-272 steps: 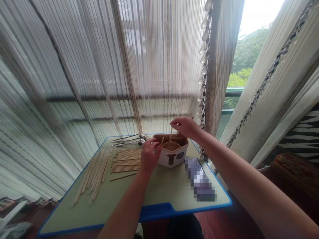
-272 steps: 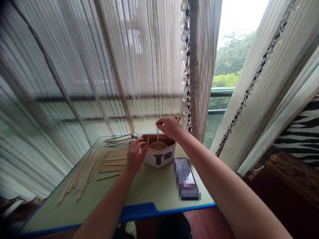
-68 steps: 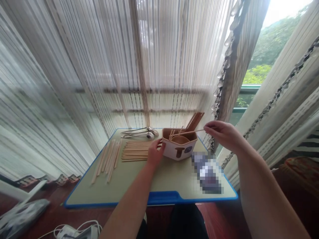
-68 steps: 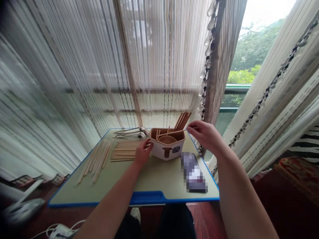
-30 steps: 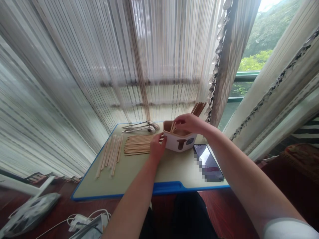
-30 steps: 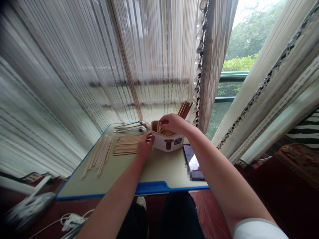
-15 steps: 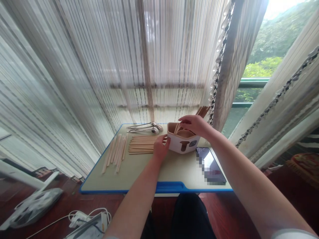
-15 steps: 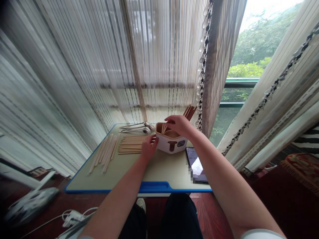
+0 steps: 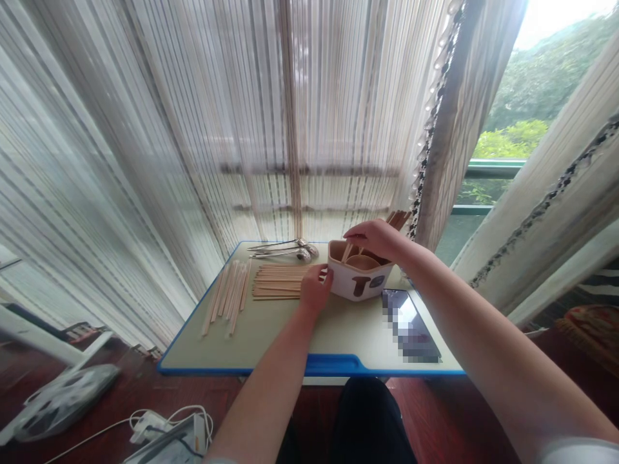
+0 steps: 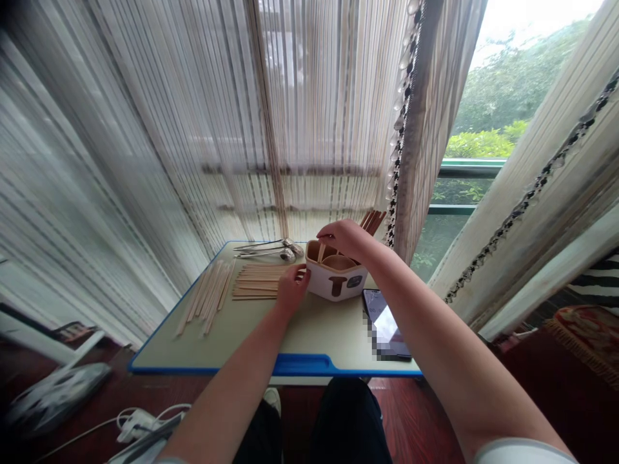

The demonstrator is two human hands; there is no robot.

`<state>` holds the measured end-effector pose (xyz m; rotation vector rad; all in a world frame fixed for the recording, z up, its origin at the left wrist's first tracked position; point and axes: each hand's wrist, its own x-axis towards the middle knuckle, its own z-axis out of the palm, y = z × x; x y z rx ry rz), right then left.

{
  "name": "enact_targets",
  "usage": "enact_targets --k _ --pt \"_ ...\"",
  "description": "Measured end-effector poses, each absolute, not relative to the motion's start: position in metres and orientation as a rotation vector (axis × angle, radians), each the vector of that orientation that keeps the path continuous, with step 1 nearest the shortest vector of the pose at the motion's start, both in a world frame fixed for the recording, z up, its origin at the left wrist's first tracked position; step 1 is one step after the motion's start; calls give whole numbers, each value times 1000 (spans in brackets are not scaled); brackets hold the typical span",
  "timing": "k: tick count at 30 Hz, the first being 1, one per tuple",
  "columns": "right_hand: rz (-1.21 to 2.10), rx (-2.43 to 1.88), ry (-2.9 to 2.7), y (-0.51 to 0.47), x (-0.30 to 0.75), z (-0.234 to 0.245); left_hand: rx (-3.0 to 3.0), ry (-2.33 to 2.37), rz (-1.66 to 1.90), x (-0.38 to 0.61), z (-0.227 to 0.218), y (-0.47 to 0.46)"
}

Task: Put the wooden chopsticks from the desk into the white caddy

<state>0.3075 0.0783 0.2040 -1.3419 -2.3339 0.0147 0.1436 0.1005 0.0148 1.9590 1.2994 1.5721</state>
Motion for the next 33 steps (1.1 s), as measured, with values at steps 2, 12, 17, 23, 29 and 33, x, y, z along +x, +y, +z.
enact_targets --k 2,12,17,23,29,33 --pt "30 -1372 -2337 77 308 203 1960 1302 1571 143 15 101" --pt "-27 -1384 -2273 64 312 201 1907 1320 1633 143 19 96" --pt "-281 -1133 -2071 29 288 193 1738 1418 1738 108 48 94" --pt "78 -1150 -2293 22 222 109 1812 1760 1808 29 43 83" --pt "26 -1380 -2294 45 194 22 2033 1942 1616 6 -1 67" --pt "19 -1467 -2277 49 203 12 1963 1992 1636 7 -4 72"
